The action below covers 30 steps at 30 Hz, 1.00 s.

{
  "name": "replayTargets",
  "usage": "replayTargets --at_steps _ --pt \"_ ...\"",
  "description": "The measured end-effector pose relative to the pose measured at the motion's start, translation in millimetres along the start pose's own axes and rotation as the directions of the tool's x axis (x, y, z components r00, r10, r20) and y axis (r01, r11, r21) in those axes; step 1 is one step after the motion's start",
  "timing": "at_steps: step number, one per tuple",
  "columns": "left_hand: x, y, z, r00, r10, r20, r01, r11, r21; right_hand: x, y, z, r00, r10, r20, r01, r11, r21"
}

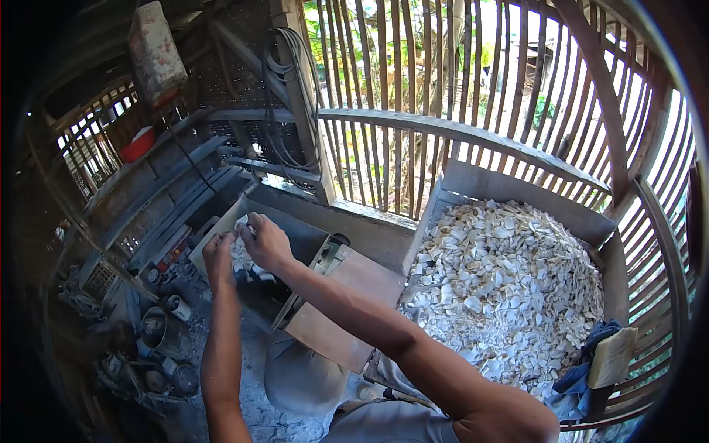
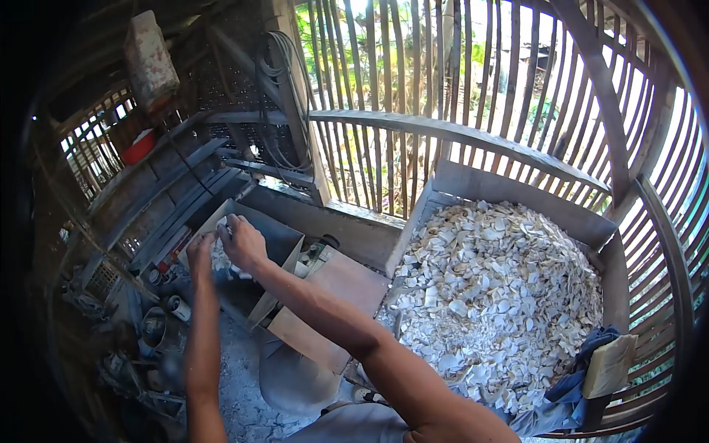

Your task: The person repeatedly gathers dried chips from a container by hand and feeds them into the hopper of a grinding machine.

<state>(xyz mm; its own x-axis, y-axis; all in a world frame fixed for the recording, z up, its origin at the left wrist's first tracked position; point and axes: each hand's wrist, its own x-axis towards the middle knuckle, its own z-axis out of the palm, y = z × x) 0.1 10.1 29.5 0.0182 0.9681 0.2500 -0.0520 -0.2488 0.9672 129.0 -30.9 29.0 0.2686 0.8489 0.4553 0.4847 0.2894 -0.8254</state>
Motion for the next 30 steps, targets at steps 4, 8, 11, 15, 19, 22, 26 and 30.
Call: replayTargets --at_steps 4,8,11,15,19,22,26,30 --pt "4.7 -8.4 -2.3 1.000 0.001 0.014 -0.002 1.000 0.026 -0.2 3.1 -0.2 1.000 -0.031 -0.007 0.031 0.999 0.010" --pt "6.8 -11.9 -2.5 1.000 -0.017 -0.011 0.017 1.000 0.021 -1.4 10.2 2.4 0.998 -0.063 0.014 0.063 0.998 0.009" --pt "12.5 -19.8 -6.7 1.000 0.012 -0.001 -0.012 0.998 0.067 -2.8 10.7 4.2 0.996 -0.085 0.031 0.086 0.996 -0.018" --pt "10.5 -15.9 -8.0 1.000 0.023 -0.014 -0.021 0.996 0.082 -3.5 1.0 0.7 0.995 -0.074 0.073 0.078 0.995 -0.062" --pt "20.2 -33.4 -19.2 0.996 0.089 -0.011 -0.087 0.992 0.090 -2.5 -6.9 -2.5 0.987 -0.090 0.135 0.106 0.988 -0.114" --pt "21.5 -32.7 -21.6 0.998 0.057 -0.021 -0.054 0.990 0.131 -2.8 -8.1 -1.2 0.982 -0.130 0.137 0.148 0.980 -0.134" --pt "15.4 -24.2 -19.7 0.998 0.056 -0.025 -0.051 0.985 0.166 -2.5 -8.5 7.4 0.978 -0.158 0.133 0.177 0.972 -0.154" --pt "9.7 -17.6 -20.4 0.995 0.094 0.034 -0.097 0.989 0.114 -3.8 -9.1 10.3 0.976 -0.178 0.125 0.199 0.963 -0.181"
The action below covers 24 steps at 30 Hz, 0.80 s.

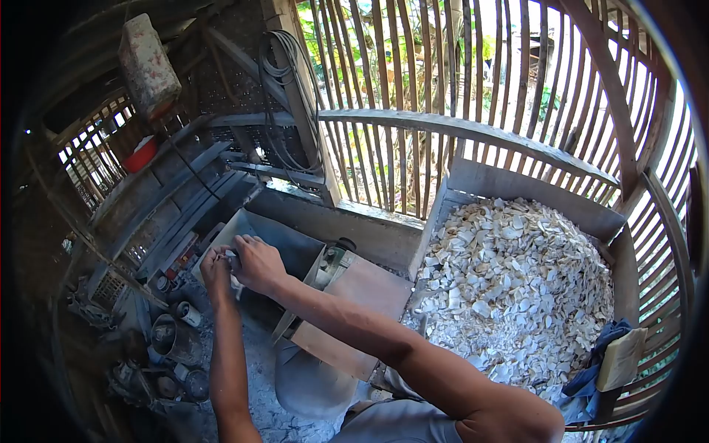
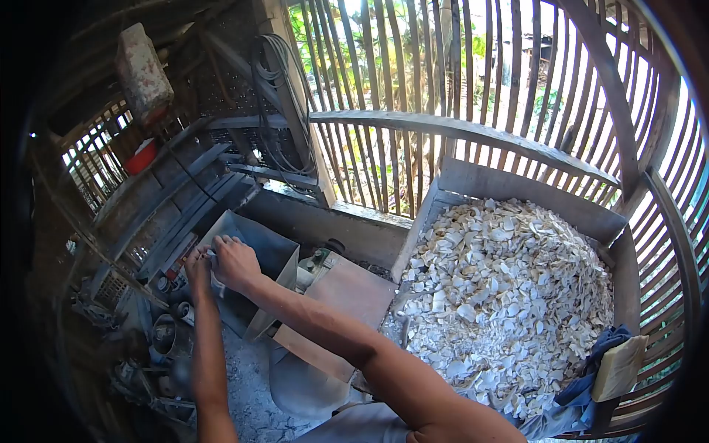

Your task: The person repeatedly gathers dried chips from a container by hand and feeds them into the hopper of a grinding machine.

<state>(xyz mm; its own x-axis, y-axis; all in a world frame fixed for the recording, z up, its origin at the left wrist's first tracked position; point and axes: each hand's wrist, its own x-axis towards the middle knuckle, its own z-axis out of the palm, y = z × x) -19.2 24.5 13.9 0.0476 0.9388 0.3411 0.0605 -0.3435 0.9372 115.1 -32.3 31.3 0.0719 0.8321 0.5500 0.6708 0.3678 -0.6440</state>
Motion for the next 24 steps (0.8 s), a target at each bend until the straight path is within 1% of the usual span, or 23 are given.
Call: replayTargets --at_steps 3,6,9,12,15,18,21,24 --pt "4.7 -7.0 -2.3 0.999 0.040 -0.015 -0.040 0.999 0.022 -1.4 -0.8 -1.5 0.999 -0.029 -0.016 0.029 0.999 -0.027" --pt "6.4 -9.4 -1.9 0.995 0.095 -0.012 -0.094 0.994 0.054 -3.1 -3.2 -7.1 0.999 -0.016 0.036 0.016 1.000 0.003" --pt "3.6 -7.8 -4.1 0.998 0.057 -0.006 -0.056 0.997 0.057 -3.3 -3.0 -4.6 0.999 -0.018 0.034 0.018 1.000 0.015" --pt "3.9 -7.8 -4.9 0.998 0.027 -0.054 -0.021 0.994 0.104 -4.7 -4.6 -2.1 1.000 -0.002 0.011 0.002 0.999 0.036" --pt "6.1 -14.3 -8.0 0.995 0.082 -0.049 -0.077 0.993 0.089 -6.3 -6.0 -2.5 1.000 -0.016 0.002 0.016 1.000 -0.009" --pt "5.0 -14.0 -9.5 0.993 0.101 -0.056 -0.092 0.987 0.134 -7.3 -5.3 -1.6 0.999 -0.051 0.001 0.051 0.995 -0.089" --pt "5.5 -16.1 -8.8 0.986 0.144 -0.078 -0.128 0.976 0.179 -7.1 -9.1 -2.1 0.991 -0.053 -0.125 0.057 0.998 0.026" --pt "4.8 -13.0 -7.8 0.989 0.139 -0.050 -0.122 0.960 0.253 -13.0 -12.7 -28.2 0.985 0.003 -0.174 0.044 0.963 0.265"
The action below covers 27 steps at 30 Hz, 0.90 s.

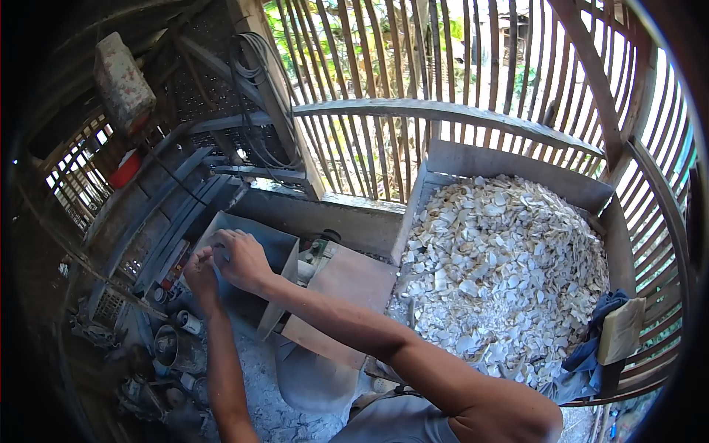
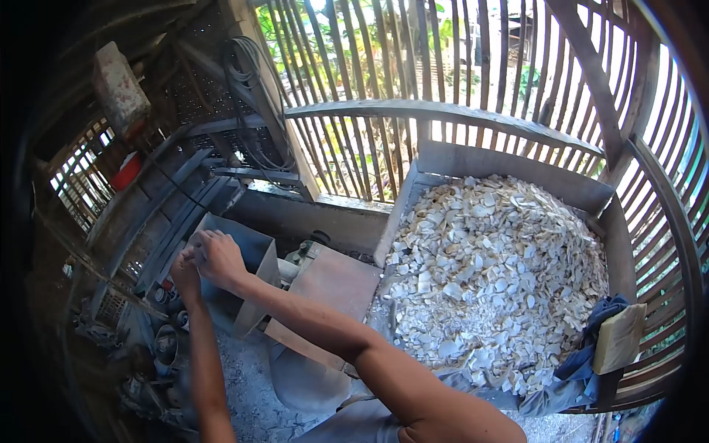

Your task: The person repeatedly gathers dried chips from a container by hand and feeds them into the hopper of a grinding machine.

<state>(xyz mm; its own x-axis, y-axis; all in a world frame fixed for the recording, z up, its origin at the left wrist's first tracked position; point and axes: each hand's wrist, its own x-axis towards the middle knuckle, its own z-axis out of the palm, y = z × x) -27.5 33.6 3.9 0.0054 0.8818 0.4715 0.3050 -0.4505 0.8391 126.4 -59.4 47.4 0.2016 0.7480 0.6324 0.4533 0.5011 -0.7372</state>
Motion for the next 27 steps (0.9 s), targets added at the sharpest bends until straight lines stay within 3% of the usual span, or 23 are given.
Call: replayTargets --at_steps 3,4,7,9,10,12,14,15,16,17,19,21,23,24,25,26,27 --pt "-18.3 36.5 3.4 0.994 0.112 -0.011 -0.108 0.980 0.165 -23.4 0.7 -55.9 0.980 -0.094 -0.174 0.105 0.993 0.056" --pt "-19.2 30.4 2.8 0.974 0.227 -0.001 -0.220 0.946 0.236 -37.1 7.4 -83.6 0.975 -0.086 -0.204 0.084 0.996 -0.018" --pt "-73.5 109.0 23.0 0.854 0.518 -0.057 -0.491 0.836 0.244 -92.9 59.0 -173.0 0.956 -0.004 -0.292 -0.067 0.971 -0.232" --pt "-118.0 131.9 52.0 0.823 0.564 -0.068 -0.564 0.826 0.027 -144.2 92.4 -240.1 0.913 0.177 -0.369 -0.333 0.846 -0.418" --pt "-144.1 142.6 66.2 0.808 0.584 -0.083 -0.590 0.804 -0.079 -172.4 115.3 -277.1 0.922 0.154 -0.356 -0.355 0.704 -0.615" --pt "-202.8 149.1 113.2 0.866 0.499 0.022 -0.467 0.825 -0.317 -217.6 146.3 -346.2 0.890 0.254 -0.378 -0.452 0.399 -0.798" --pt "-259.5 161.4 164.2 0.898 0.336 0.283 -0.227 0.906 -0.356 -243.8 154.2 -399.4 0.839 0.350 -0.417 -0.491 0.157 -0.857" --pt "-285.3 146.3 191.1 0.863 0.201 0.464 -0.046 0.945 -0.323 -251.3 153.8 -418.7 0.793 0.421 -0.441 -0.503 0.042 -0.863" --pt "-308.5 130.3 219.7 0.823 0.136 0.551 -0.012 0.975 -0.223 -258.2 157.9 -433.1 0.719 0.522 -0.459 -0.561 0.046 -0.826" --pt "-329.0 115.3 248.1 0.777 0.065 0.626 0.012 0.993 -0.118 -260.7 153.0 -437.3 0.714 0.557 -0.424 -0.520 0.017 -0.854" --pt "-359.8 93.8 299.9 0.761 0.056 0.646 -0.052 0.998 -0.026 -258.6 138.6 -434.2 0.693 0.626 -0.357 -0.434 -0.033 -0.900" --pt "-384.6 65.1 349.7 0.785 0.116 0.608 -0.202 0.977 0.073 -270.7 141.8 -429.7 0.699 0.635 -0.329 -0.448 0.031 -0.893" --pt "-389.4 69.5 372.1 0.797 0.159 0.582 -0.241 0.968 0.065 -280.0 147.0 -430.5 0.730 0.622 -0.282 -0.433 0.103 -0.895" --pt "-388.9 80.3 381.3 0.806 0.159 0.570 -0.198 0.980 0.007 -293.4 152.9 -428.1 0.826 0.501 -0.259 -0.394 0.183 -0.901" --pt "-390.7 86.8 389.4 0.814 0.153 0.560 -0.153 0.987 -0.048 -281.7 120.2 -425.1 0.687 0.695 -0.212 -0.434 0.160 -0.887" --pt "-389.1 88.5 393.6 0.757 0.295 0.583 -0.322 0.945 -0.061 -295.1 122.2 -424.5 0.720 0.663 -0.206 -0.433 0.197 -0.880" --pt "-391.2 95.7 395.4 0.730 0.252 0.635 -0.197 0.968 -0.157 -310.0 125.3 -421.4 0.755 0.626 -0.197 -0.425 0.237 -0.873"
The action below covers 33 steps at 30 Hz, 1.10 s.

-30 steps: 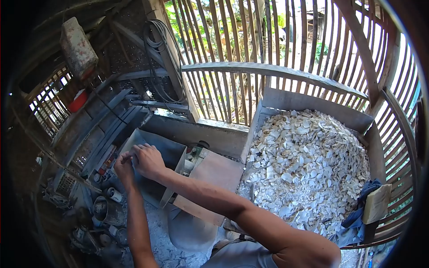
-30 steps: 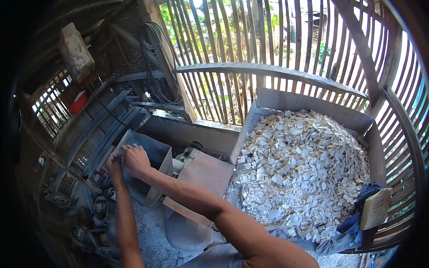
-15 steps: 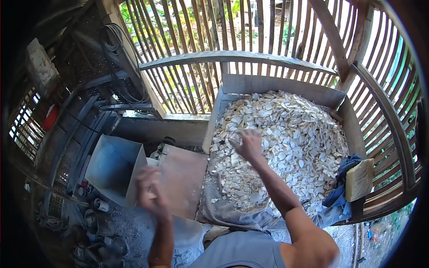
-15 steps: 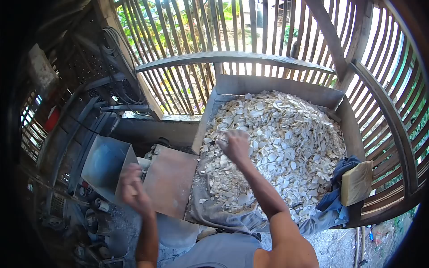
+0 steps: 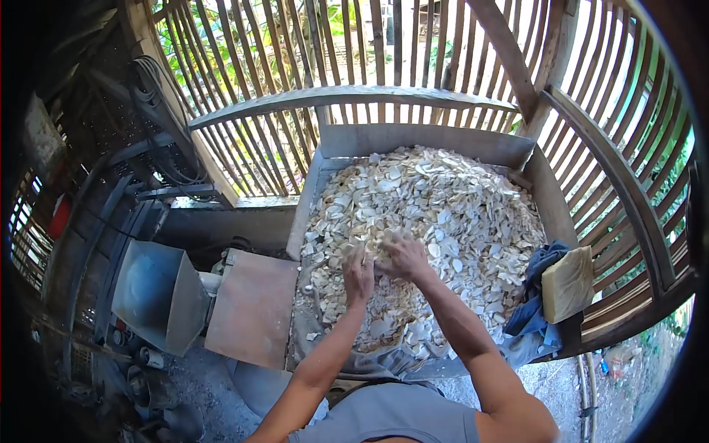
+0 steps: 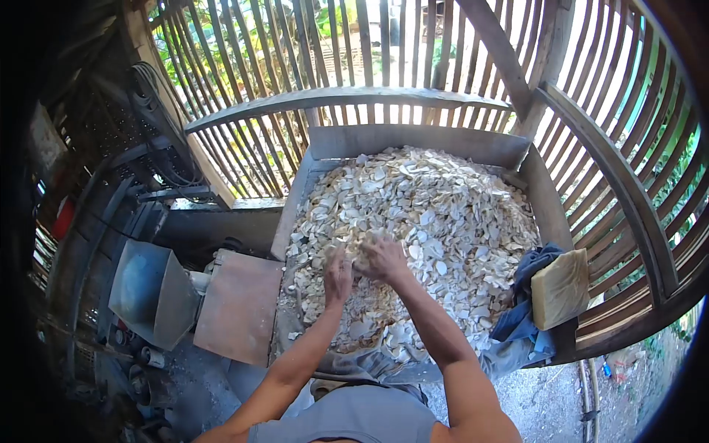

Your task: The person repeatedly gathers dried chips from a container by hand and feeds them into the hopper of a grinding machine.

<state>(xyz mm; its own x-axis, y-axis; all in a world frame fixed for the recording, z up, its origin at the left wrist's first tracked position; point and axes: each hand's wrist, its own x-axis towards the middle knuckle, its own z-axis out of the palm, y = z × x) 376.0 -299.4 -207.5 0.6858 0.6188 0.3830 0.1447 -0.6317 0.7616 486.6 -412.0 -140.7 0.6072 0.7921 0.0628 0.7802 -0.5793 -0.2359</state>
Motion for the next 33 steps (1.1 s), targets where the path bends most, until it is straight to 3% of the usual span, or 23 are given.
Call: replayTargets --at_steps 3,6,7,10,12,13,14,16,17,18,21,25,28,29,33 --pt "-9.9 31.8 -10.9 0.971 -0.091 0.222 0.177 0.896 -0.407 -35.4 -2.9 -13.9 0.999 0.002 0.049 -0.006 0.997 0.073" --pt "-14.5 33.0 -17.3 0.957 0.053 0.284 0.108 0.847 -0.521 -78.0 14.2 -22.5 0.974 -0.104 -0.201 0.134 0.981 0.141" --pt "-12.6 37.5 -27.0 0.952 0.022 0.306 0.132 0.871 -0.474 -91.8 20.1 -28.3 0.962 -0.032 -0.270 0.074 0.987 0.146" --pt "-4.9 18.7 -17.1 0.999 -0.025 0.043 0.023 0.999 0.045 -126.4 32.2 -22.6 0.895 0.198 -0.401 -0.125 0.972 0.201" --pt "-11.4 8.5 -2.8 0.997 -0.055 0.056 0.049 0.992 0.115 -144.4 37.6 1.7 0.845 0.358 -0.397 -0.275 0.928 0.252" --pt "-16.6 12.8 1.4 0.998 -0.049 0.050 0.041 0.988 0.148 -144.2 28.5 7.0 0.832 0.350 -0.431 -0.304 0.937 0.174" --pt "-18.4 16.6 5.8 0.998 -0.040 0.043 0.032 0.983 0.181 -136.7 21.8 9.5 0.832 0.368 -0.415 -0.300 0.928 0.221" --pt "-16.7 20.8 8.8 0.991 -0.113 0.069 0.115 0.993 -0.028 -120.3 5.0 11.2 0.833 0.408 -0.373 -0.296 0.899 0.321" --pt "-15.4 22.7 7.3 0.989 -0.117 0.091 0.126 0.987 -0.101 -110.8 -3.3 7.5 0.829 0.429 -0.358 -0.370 0.902 0.224" --pt "-12.1 26.6 4.6 0.987 -0.118 0.108 0.136 0.976 -0.173 -102.7 -2.7 9.9 0.827 0.441 -0.349 -0.345 0.888 0.306" --pt "-7.9 48.9 11.6 0.949 -0.247 0.194 0.314 0.783 -0.537 -83.2 -5.3 12.2 0.827 0.438 -0.353 -0.248 0.847 0.470" --pt "-5.5 71.5 18.0 0.909 -0.348 0.228 0.401 0.584 -0.706 -69.3 -6.9 9.2 0.821 0.492 -0.290 -0.201 0.724 0.660" --pt "-5.5 91.7 -0.2 0.908 -0.338 0.246 0.387 0.454 -0.803 -77.1 -1.6 -13.1 0.859 0.349 -0.374 0.004 0.726 0.687" --pt "-6.1 87.8 -3.0 0.943 -0.244 0.225 0.330 0.622 -0.710 -82.3 2.3 -14.4 0.859 0.316 -0.404 0.001 0.786 0.618" --pt "-22.2 46.9 3.5 0.984 -0.127 0.128 0.171 0.880 -0.443 -109.5 8.9 -0.3 0.905 0.285 -0.317 -0.142 0.902 0.407"
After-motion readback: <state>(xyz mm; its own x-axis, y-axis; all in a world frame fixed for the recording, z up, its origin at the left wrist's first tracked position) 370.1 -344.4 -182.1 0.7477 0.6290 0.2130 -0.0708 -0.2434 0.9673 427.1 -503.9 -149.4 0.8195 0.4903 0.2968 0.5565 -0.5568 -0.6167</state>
